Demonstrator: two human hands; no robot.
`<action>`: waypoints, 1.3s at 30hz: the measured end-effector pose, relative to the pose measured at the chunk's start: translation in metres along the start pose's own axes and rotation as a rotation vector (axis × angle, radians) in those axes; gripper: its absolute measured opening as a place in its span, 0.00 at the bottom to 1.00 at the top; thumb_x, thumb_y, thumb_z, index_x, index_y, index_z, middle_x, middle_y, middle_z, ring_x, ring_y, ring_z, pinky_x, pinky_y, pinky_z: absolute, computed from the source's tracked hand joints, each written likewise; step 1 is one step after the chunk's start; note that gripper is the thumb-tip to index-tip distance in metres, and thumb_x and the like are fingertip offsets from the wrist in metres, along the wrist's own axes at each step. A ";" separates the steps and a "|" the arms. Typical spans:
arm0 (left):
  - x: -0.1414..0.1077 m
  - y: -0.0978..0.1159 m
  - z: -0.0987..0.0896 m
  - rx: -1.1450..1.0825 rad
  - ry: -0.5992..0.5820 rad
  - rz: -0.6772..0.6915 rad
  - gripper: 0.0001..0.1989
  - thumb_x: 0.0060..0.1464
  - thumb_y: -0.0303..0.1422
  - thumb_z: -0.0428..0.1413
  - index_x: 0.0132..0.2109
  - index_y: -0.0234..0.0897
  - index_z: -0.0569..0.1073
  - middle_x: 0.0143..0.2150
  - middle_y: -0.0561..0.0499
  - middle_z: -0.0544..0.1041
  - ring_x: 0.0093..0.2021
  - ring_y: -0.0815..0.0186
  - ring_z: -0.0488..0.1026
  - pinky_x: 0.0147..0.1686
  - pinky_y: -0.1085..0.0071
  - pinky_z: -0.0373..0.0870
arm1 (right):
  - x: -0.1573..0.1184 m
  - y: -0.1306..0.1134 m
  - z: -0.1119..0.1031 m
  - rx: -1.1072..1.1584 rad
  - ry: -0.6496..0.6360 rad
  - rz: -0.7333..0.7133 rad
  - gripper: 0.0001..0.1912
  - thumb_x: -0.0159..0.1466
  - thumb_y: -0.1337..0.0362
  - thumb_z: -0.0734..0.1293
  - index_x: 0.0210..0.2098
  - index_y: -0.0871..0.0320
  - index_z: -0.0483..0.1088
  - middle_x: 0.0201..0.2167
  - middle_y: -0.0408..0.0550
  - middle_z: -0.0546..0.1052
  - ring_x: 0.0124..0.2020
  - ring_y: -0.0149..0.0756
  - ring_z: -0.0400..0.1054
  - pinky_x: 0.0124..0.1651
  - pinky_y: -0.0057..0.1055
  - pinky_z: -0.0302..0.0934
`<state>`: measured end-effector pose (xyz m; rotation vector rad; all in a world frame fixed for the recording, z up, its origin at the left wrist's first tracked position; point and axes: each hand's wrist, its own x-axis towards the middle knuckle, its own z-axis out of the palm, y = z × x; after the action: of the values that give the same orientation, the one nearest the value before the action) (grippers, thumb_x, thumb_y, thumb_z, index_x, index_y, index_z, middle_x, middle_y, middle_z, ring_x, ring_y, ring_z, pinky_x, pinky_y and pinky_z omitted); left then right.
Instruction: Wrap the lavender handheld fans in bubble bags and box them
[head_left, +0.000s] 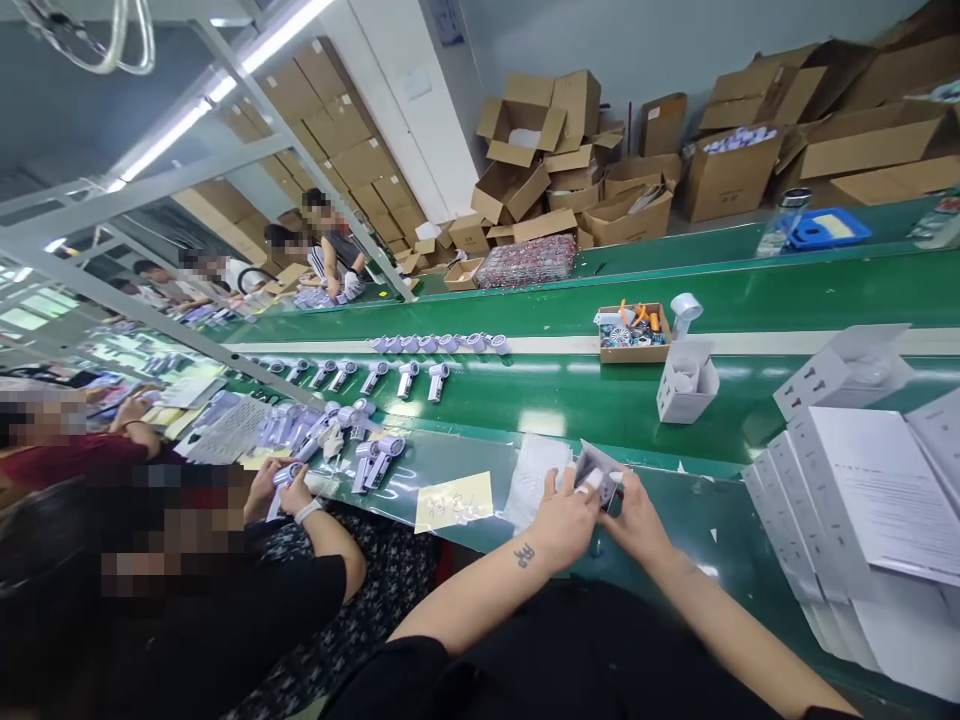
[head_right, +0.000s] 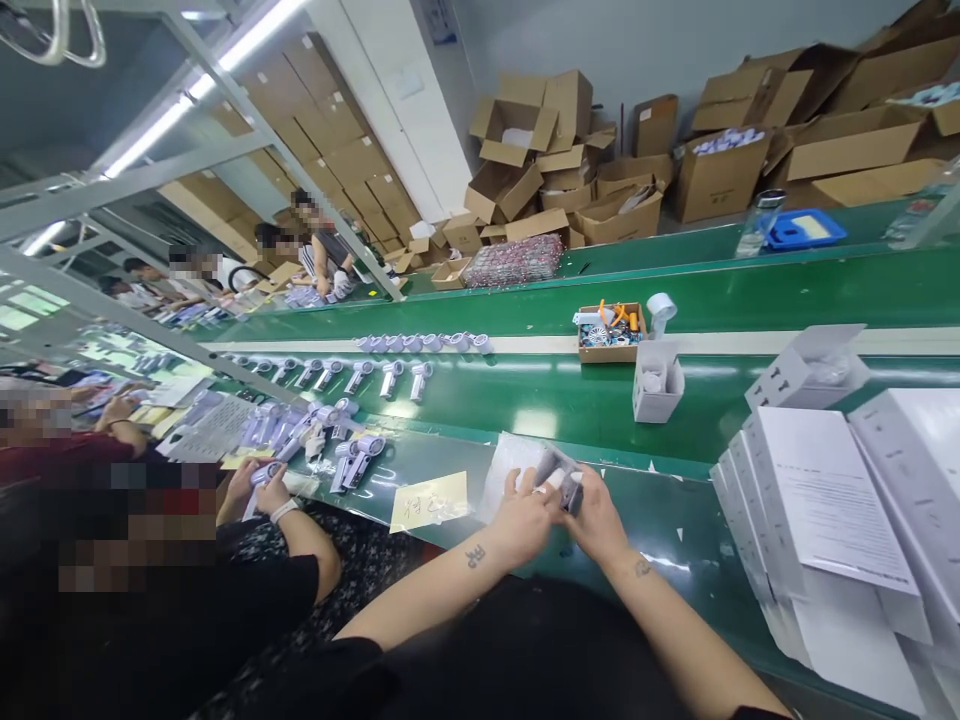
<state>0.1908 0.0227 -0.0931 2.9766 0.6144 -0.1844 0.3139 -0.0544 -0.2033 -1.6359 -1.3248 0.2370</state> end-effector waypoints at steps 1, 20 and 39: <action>-0.001 0.000 0.003 -0.006 0.044 -0.004 0.17 0.58 0.35 0.48 0.54 0.38 0.65 0.52 0.42 0.68 0.57 0.47 0.56 0.55 0.41 0.46 | 0.002 -0.001 -0.002 0.004 -0.017 0.032 0.30 0.54 0.56 0.67 0.52 0.56 0.53 0.54 0.59 0.63 0.56 0.51 0.59 0.53 0.51 0.58; -0.085 -0.050 0.099 -0.765 0.157 -0.669 0.11 0.54 0.33 0.52 0.44 0.37 0.73 0.43 0.48 0.75 0.46 0.62 0.69 0.49 0.67 0.63 | 0.231 0.068 0.008 -0.048 -0.231 0.295 0.40 0.47 0.63 0.69 0.55 0.60 0.48 0.46 0.58 0.69 0.44 0.46 0.67 0.47 0.43 0.60; -0.064 -0.099 0.142 -0.688 0.156 -0.915 0.29 0.49 0.33 0.57 0.58 0.31 0.58 0.54 0.39 0.64 0.55 0.57 0.62 0.53 0.63 0.59 | -0.022 0.012 0.099 -0.329 -0.589 0.231 0.20 0.58 0.60 0.63 0.48 0.61 0.68 0.54 0.62 0.62 0.56 0.51 0.58 0.57 0.45 0.52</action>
<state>0.0784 0.0715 -0.2318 1.8939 1.6166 0.1741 0.2471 -0.0169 -0.2707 -2.0987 -1.6703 0.7140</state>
